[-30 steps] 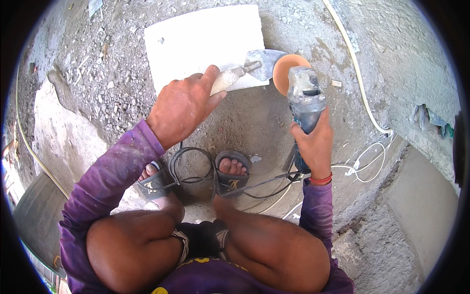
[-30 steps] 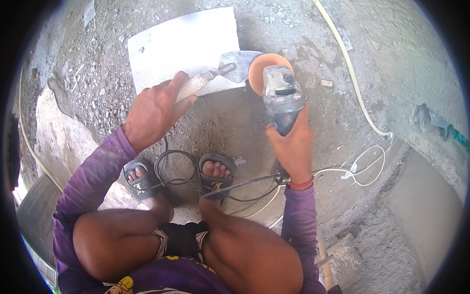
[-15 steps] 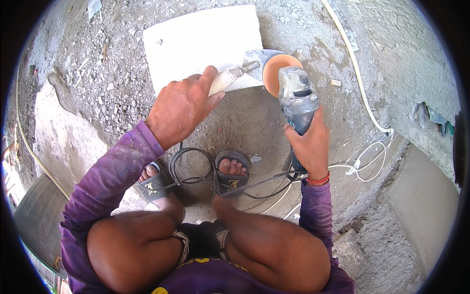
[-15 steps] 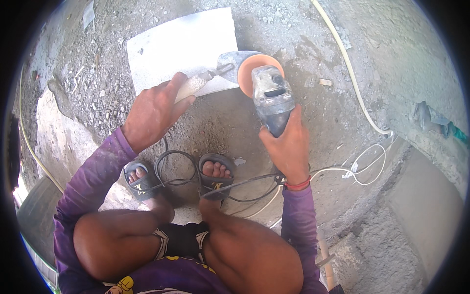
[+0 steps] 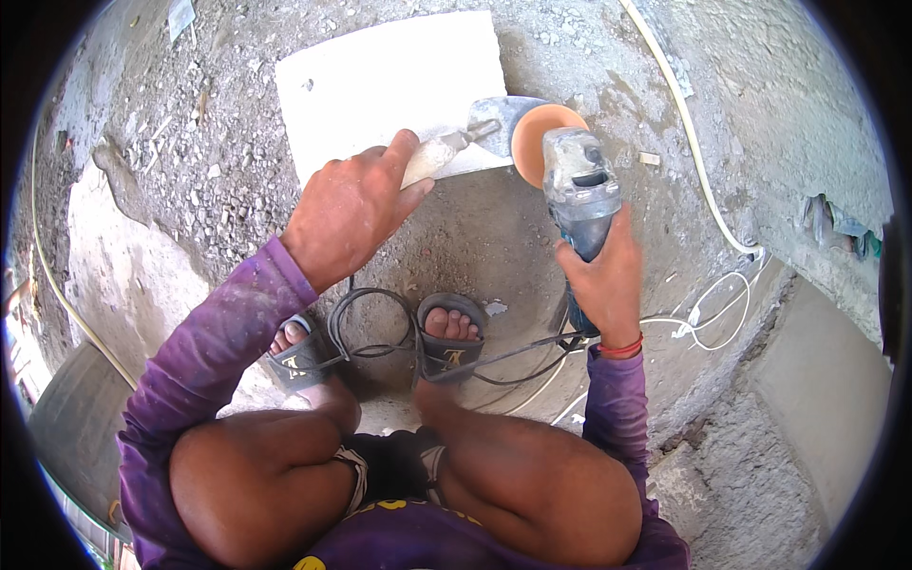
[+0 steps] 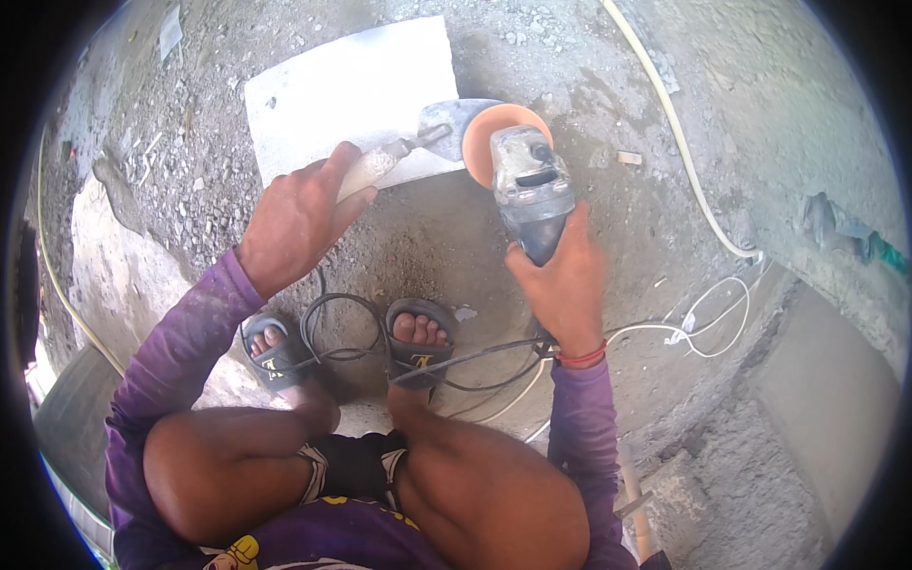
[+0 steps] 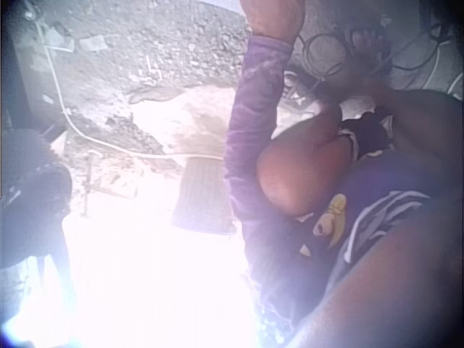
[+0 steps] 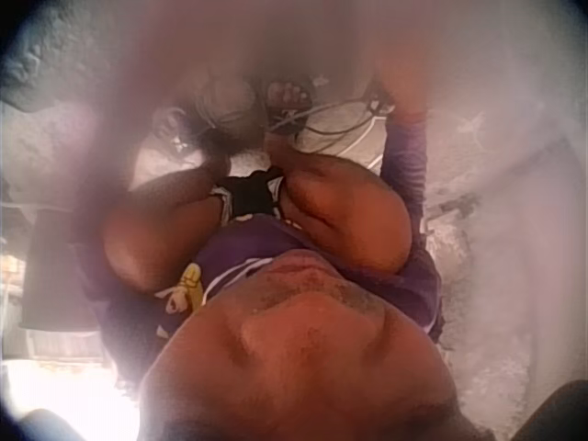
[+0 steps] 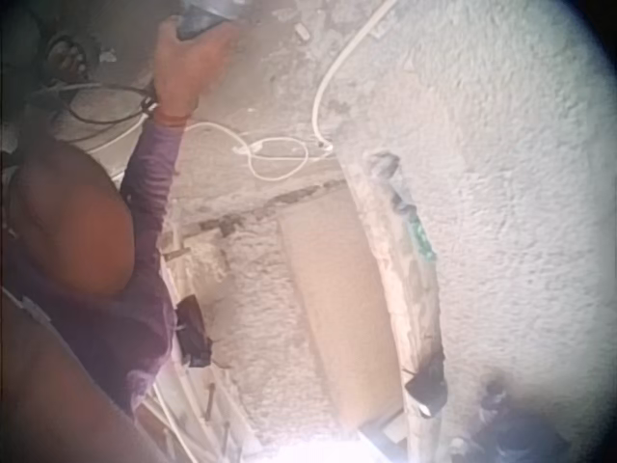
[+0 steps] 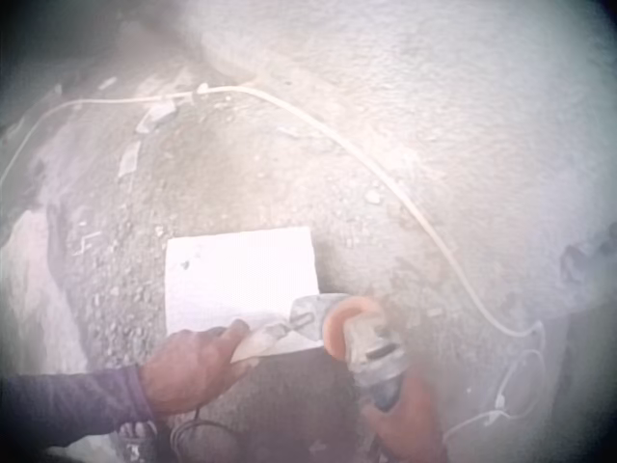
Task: The person sits on the floor and uses an angle grinder to smooth the edges of a white tile. They hold the tile with a trowel in the left hand and operate the grinder with the right hand, moving the tool along the tile edges.
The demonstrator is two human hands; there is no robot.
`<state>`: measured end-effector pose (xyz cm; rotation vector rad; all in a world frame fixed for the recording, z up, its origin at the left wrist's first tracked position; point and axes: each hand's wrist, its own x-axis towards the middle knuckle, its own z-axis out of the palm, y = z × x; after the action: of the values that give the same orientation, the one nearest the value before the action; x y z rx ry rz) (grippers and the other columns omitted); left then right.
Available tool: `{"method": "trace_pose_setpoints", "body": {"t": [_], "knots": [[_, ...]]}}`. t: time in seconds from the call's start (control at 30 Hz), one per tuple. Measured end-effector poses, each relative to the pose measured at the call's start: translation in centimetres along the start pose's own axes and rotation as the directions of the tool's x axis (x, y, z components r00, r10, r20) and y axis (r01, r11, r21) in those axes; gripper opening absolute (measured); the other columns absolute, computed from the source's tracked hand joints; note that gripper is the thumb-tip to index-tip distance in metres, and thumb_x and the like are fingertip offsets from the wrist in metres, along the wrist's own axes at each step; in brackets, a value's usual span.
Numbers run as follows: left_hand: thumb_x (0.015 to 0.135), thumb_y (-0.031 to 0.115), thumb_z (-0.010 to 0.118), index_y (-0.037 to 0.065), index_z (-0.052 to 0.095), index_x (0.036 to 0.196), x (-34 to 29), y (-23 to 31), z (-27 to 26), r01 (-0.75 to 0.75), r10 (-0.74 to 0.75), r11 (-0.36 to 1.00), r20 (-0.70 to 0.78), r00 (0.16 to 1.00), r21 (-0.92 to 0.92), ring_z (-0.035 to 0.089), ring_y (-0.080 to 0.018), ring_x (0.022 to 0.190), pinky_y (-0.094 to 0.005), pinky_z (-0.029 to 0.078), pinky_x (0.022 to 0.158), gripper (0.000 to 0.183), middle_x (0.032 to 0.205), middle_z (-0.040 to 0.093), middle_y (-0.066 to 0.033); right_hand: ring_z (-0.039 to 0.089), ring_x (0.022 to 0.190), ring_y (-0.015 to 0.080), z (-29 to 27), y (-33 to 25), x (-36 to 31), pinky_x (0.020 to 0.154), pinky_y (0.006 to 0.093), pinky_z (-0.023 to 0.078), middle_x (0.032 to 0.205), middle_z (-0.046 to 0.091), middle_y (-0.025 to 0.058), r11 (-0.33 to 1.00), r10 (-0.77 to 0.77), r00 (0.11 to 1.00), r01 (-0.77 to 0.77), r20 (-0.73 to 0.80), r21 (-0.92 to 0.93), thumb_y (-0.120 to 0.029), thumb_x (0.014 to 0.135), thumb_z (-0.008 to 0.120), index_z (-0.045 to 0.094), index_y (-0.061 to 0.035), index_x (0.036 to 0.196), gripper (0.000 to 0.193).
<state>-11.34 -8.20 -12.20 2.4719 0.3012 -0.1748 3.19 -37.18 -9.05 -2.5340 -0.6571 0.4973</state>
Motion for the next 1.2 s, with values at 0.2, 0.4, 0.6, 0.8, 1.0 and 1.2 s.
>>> {"method": "trace_pose_setpoints", "body": {"t": [0.2, 0.4, 0.6, 0.8, 1.0, 1.2], "knots": [[0.110, 0.032, 0.068, 0.002, 0.054, 0.131, 0.0, 0.0, 0.0, -0.008, 0.008, 1.000, -0.007, 1.000, -0.009, 0.077, -0.0419, 0.076, -0.0506, 0.063, 0.067, 0.040, 0.092, 0.076, -0.0219, 0.074, 0.095, 0.0543, 0.3, 0.2, 0.1, 0.081, 0.0541, 0.058, 0.105, 0.074, 0.0325, 0.998, 0.045, 0.999, -0.045, 0.007, 0.039, -0.015, 0.084, 0.084, 0.052, 0.0101, 0.134, 0.065], [0.110, 0.031, 0.068, 0.001, 0.053, 0.130, 0.0, 0.1, 0.0, 0.009, -0.009, 1.000, 0.014, 1.000, -0.008, 0.077, -0.0416, 0.076, -0.0504, 0.063, 0.067, 0.039, 0.092, 0.076, -0.0223, 0.074, 0.097, 0.0547, -0.4, 0.1, 0.2, 0.081, 0.0542, 0.058, 0.106, 0.074, 0.0328, 0.998, 0.056, 0.998, -0.057, 0.017, 0.034, -0.016, 0.085, 0.084, 0.052, 0.0091, 0.134, 0.064], [0.110, 0.031, 0.068, 0.001, 0.052, 0.130, -0.1, 0.2, -0.2, 0.003, -0.003, 1.000, 0.010, 1.000, -0.023, 0.077, -0.0420, 0.076, -0.0506, 0.063, 0.067, 0.040, 0.092, 0.076, -0.0222, 0.074, 0.095, 0.0552, -0.1, -0.4, -0.8, 0.080, 0.0546, 0.057, 0.105, 0.074, 0.0321, 1.000, 0.022, 0.999, -0.023, 0.038, 0.017, -0.015, 0.085, 0.083, 0.051, 0.0091, 0.135, 0.065], [0.109, 0.031, 0.068, 0.001, 0.053, 0.130, -0.1, 0.0, 0.1, -0.007, 0.007, 1.000, -0.001, 1.000, -0.010, 0.077, -0.0419, 0.076, -0.0504, 0.063, 0.066, 0.040, 0.091, 0.076, -0.0219, 0.075, 0.095, 0.0545, 0.1, -0.2, -0.9, 0.080, 0.0539, 0.058, 0.106, 0.074, 0.0329, 0.998, 0.040, 0.998, -0.042, 0.043, 0.049, -0.014, 0.084, 0.083, 0.049, 0.0109, 0.139, 0.069], [0.109, 0.031, 0.069, 0.001, 0.053, 0.130, -0.1, 0.1, 0.0, 0.013, -0.013, 1.000, 0.015, 1.000, -0.008, 0.077, -0.0420, 0.076, -0.0506, 0.063, 0.066, 0.040, 0.091, 0.076, -0.0217, 0.079, 0.098, 0.0458, -0.5, 0.0, -0.6, 0.086, 0.0489, 0.060, 0.111, 0.076, 0.0283, 0.995, 0.083, 0.995, -0.086, 0.057, 0.046, -0.012, 0.085, 0.082, 0.055, 0.0057, 0.138, 0.062], [0.110, 0.031, 0.068, 0.001, 0.053, 0.130, -0.1, 0.0, 0.1, -0.005, 0.005, 1.000, -0.001, 1.000, -0.009, 0.077, -0.0420, 0.076, -0.0508, 0.063, 0.066, 0.039, 0.091, 0.076, -0.0217, 0.075, 0.094, 0.0542, -1.0, -0.3, -0.8, 0.080, 0.0549, 0.058, 0.105, 0.074, 0.0326, 1.000, 0.001, 0.997, -0.002, 0.078, 0.023, -0.014, 0.084, 0.083, 0.051, 0.0101, 0.136, 0.065]]}}
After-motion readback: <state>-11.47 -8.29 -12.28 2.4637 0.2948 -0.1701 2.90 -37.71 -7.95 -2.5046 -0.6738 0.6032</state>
